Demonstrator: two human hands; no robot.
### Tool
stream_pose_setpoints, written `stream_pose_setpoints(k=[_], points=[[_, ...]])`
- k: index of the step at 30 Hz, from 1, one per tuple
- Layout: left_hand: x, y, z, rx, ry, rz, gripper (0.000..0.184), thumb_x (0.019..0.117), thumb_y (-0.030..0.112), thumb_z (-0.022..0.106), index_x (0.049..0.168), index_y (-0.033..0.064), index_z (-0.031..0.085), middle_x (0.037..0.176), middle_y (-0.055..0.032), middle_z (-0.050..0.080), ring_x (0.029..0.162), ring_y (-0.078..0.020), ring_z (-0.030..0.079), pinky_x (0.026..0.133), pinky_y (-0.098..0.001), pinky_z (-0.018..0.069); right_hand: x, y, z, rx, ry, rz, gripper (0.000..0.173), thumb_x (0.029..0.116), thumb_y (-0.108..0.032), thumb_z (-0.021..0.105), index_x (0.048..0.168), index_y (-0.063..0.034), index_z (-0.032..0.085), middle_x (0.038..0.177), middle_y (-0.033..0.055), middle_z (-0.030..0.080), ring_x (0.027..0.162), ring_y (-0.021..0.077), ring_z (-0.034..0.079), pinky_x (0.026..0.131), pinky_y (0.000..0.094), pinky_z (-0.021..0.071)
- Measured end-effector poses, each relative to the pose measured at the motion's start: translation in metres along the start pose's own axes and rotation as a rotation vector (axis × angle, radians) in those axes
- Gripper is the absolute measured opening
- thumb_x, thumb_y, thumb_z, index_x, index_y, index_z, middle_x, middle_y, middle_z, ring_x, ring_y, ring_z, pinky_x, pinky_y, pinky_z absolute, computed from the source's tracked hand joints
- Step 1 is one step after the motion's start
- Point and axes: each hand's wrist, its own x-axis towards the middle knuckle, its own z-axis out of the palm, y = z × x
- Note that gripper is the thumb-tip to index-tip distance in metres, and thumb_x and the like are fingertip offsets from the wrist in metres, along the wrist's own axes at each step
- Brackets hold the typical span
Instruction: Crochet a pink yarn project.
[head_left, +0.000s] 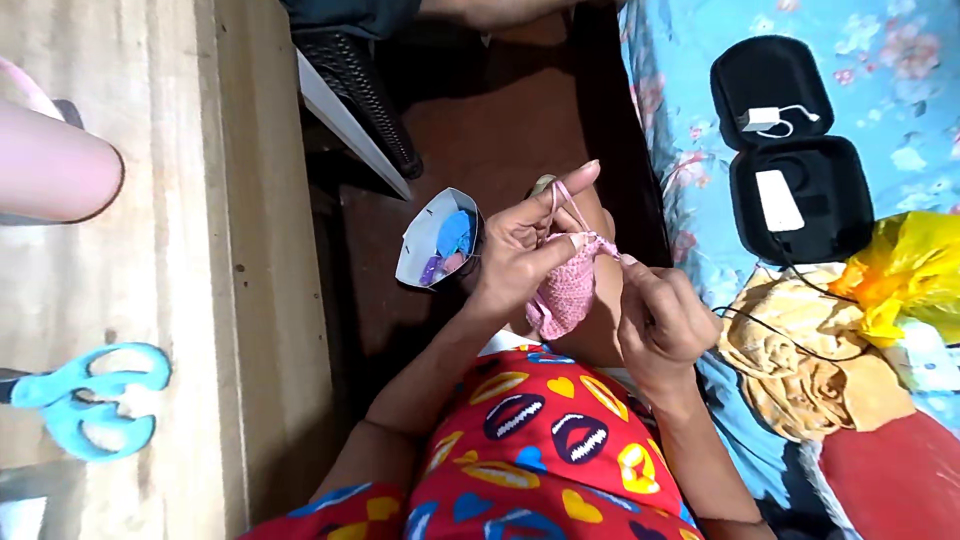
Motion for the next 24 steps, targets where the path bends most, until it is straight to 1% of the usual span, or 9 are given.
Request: stream_pose_setpoints(k=[1,6,11,13,16,19,20,22,24], points=[[0.004,0.0,-0.005,-0.018,-0.025,-0.03,0.054,0.0839,-0.017,0.058,0.137,-0.006,0.058,0.093,0.0004,0.071,0.076,-0.0034,0.065,0.074,-0.0198,0.0565,0.0,0.002,-0.001,0.01,-0.017,-0.006,0.017,0.097,-0.007,0.063,0.104,0.0022,0.076,0.078,0.0129,0.065,0.064,0.0164,0.061,0.056,0.0257,0.0488],[0.012,-0.001,-0.021,-0.154,-0.132,-0.166,0.051,0.0831,-0.015,0.054,0.132,-0.0035,0.063,0.093,0.0011,0.073,0.076,-0.0033,0.067,0.074,-0.0212,0.0578,0.0,0.007,-0.008,0.148,-0.114,0.014,0.017,0.0971,-0.006,0.063,0.105,0.0023,0.076,0.079,0.0128,0.064,0.066,0.0139,0.059,0.059,0.0237,0.0485],[0.014,-0.002,-0.025,-0.287,-0.177,-0.268,0.051,0.0829,-0.015,0.049,0.131,-0.0044,0.062,0.091,-0.0004,0.072,0.076,-0.0047,0.067,0.074,-0.0219,0.0577,0.004,0.013,-0.01,0.432,-0.187,0.142,0.02,0.0931,0.0,0.063,0.108,0.001,0.076,0.077,0.0044,0.061,0.065,0.0004,0.053,0.06,0.0124,0.0452],[0.014,-0.002,-0.025,-0.313,-0.178,-0.287,0.051,0.0822,-0.014,0.049,0.131,-0.0041,0.062,0.09,-0.0003,0.072,0.077,-0.005,0.068,0.074,-0.0222,0.0583,0.004,0.012,-0.011,0.548,-0.205,0.239,0.021,0.0911,0.002,0.064,0.108,0.0,0.077,0.082,0.0013,0.065,0.071,-0.0018,0.057,0.064,0.0112,0.049],[0.013,-0.003,-0.024,-0.319,-0.192,-0.272,0.052,0.0827,-0.014,0.048,0.132,-0.0041,0.061,0.098,-0.0017,0.073,0.081,-0.0055,0.069,0.076,-0.0233,0.0592,0.005,0.01,-0.012,0.748,-0.246,0.463,0.024,0.0904,0.004,0.066,0.108,-0.0061,0.078,0.099,-0.0027,0.075,0.083,0.0007,0.068,0.074,0.0174,0.0582],[0.012,-0.004,-0.022,-0.212,-0.184,-0.208,0.052,0.0856,-0.013,0.05,0.137,-0.0052,0.057,0.095,0.0002,0.07,0.079,-0.004,0.065,0.075,-0.0214,0.0567,0.009,0.008,-0.01,0.806,-0.266,0.561,0.026,0.0892,0.006,0.065,0.109,-0.006,0.077,0.1,-0.0035,0.075,0.077,0.0005,0.067,0.069,0.0175,0.0572],[0.011,-0.004,-0.022,-0.152,-0.181,-0.193,0.054,0.0866,-0.011,0.052,0.141,-0.0059,0.053,0.092,0.0001,0.067,0.078,-0.0048,0.064,0.074,-0.0216,0.0559,0.01,0.007,-0.01,0.783,-0.263,0.551,0.026,0.0894,0.007,0.064,0.109,-0.0038,0.076,0.1,-0.0025,0.075,0.078,0.0005,0.067,0.07,0.0174,0.0574],[0.01,-0.002,-0.021,-0.056,-0.175,-0.181,0.064,0.0861,-0.009,0.058,0.148,-0.007,0.044,0.094,-0.0029,0.067,0.079,-0.0071,0.065,0.076,-0.0227,0.0567,0.011,0.006,-0.009,0.721,-0.249,0.516,0.024,0.0899,0.008,0.063,0.109,0.0001,0.075,0.103,0.0004,0.076,0.085,0.0014,0.069,0.076,0.018,0.0586],[0.008,0.0,-0.017,0.023,-0.117,-0.175,0.071,0.0835,-0.011,0.064,0.151,-0.007,0.04,0.097,-0.0036,0.069,0.077,-0.0063,0.065,0.075,-0.0211,0.0573,0.01,0.006,-0.008,0.678,-0.245,0.498,0.024,0.0901,0.009,0.062,0.109,0.0017,0.075,0.104,0.0024,0.075,0.088,0.0021,0.07,0.079,0.0185,0.0591]])
